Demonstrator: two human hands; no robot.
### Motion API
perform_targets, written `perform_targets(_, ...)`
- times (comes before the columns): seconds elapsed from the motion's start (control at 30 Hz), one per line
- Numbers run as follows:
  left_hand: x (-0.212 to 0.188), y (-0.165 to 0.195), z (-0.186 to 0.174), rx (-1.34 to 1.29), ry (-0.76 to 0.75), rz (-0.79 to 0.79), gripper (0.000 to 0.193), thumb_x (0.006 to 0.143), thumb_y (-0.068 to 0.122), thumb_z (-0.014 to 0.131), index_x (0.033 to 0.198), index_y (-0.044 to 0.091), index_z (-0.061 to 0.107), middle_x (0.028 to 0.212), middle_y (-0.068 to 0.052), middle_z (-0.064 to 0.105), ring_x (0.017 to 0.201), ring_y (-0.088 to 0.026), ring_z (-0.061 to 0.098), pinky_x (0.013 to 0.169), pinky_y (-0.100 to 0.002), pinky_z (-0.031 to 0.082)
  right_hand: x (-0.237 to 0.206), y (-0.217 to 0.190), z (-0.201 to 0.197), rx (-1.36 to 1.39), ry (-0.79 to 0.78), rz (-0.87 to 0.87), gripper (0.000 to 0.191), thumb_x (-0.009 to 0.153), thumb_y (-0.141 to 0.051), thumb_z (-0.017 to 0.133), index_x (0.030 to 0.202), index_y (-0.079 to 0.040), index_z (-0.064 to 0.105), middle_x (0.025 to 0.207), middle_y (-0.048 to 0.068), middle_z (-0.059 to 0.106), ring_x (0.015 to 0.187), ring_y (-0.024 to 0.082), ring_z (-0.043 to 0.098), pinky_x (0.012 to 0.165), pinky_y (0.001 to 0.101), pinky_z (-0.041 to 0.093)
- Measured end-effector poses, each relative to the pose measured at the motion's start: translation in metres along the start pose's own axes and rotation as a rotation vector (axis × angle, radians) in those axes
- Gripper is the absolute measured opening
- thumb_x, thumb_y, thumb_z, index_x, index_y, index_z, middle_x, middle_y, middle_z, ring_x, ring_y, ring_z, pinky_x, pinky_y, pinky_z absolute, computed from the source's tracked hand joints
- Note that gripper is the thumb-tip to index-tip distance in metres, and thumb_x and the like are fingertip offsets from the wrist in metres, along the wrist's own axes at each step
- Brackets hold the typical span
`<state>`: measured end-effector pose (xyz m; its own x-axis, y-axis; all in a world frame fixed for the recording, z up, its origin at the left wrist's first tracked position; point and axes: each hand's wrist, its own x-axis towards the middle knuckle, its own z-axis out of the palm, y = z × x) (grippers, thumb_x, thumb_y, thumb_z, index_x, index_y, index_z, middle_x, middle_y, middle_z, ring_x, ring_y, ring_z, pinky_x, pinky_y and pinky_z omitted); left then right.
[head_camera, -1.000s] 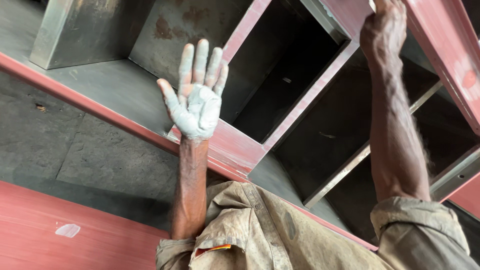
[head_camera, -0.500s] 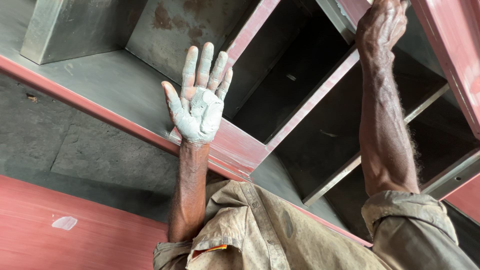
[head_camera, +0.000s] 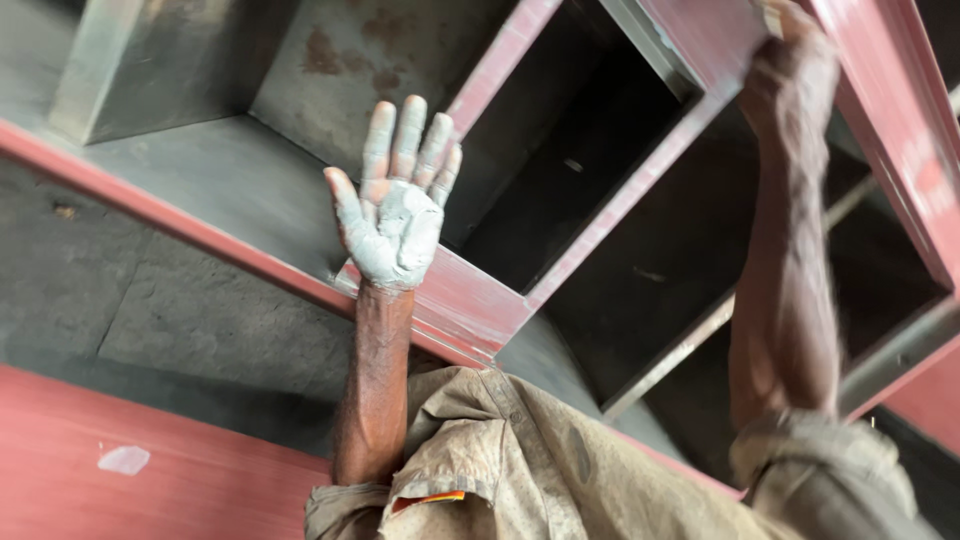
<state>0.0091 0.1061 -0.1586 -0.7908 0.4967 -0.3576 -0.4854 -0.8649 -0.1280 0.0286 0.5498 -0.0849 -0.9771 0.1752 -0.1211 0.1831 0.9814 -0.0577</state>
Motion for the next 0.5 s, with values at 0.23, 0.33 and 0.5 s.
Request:
perform_targets(0.23, 0.001, 0.002, -0.001, 0.008, -0.013, 0.021, 0.087, 0.105, 0.063, 0.048, 0.170, 0.013, 0.020, 0.179, -0.016, 0.015, 0.166, -0.040, 0.017, 0.139, -0.053, 0.018, 0.027, -0.038, 0.038, -0.234, 0.287, -0.158, 0.040, 0.082, 0.011, 0.054, 0.115, -0.005, 0.071, 0.100, 0.015, 0.075, 0.085, 0.031, 0.077, 0.078, 0.0505, 0.062)
perform_targets(0.33, 0.002, 0.002, -0.001, -0.026, -0.004, 0.012, 0.088, 0.104, 0.063, 0.048, 0.170, 0.013, 0.019, 0.179, -0.017, 0.014, 0.166, -0.041, 0.016, 0.139, -0.053, 0.017, 0.038, -0.039, 0.058, -0.300, 0.261, -0.009, 0.023, 0.091, 0.008, 0.057, 0.108, -0.001, 0.070, 0.100, 0.018, 0.073, 0.085, 0.033, 0.074, 0.064, 0.0419, 0.063)
perform_targets(0.5, 0.001, 0.003, 0.001, -0.040, 0.020, 0.023, 0.089, 0.104, 0.064, 0.047, 0.170, 0.012, 0.017, 0.178, -0.018, 0.013, 0.166, -0.042, 0.015, 0.139, -0.053, 0.016, 0.048, -0.040, 0.069, -0.237, 0.220, 0.065, 0.018, 0.096, 0.007, 0.051, 0.100, 0.002, 0.068, 0.089, 0.018, 0.068, 0.072, 0.027, 0.070, 0.053, 0.0384, 0.057)
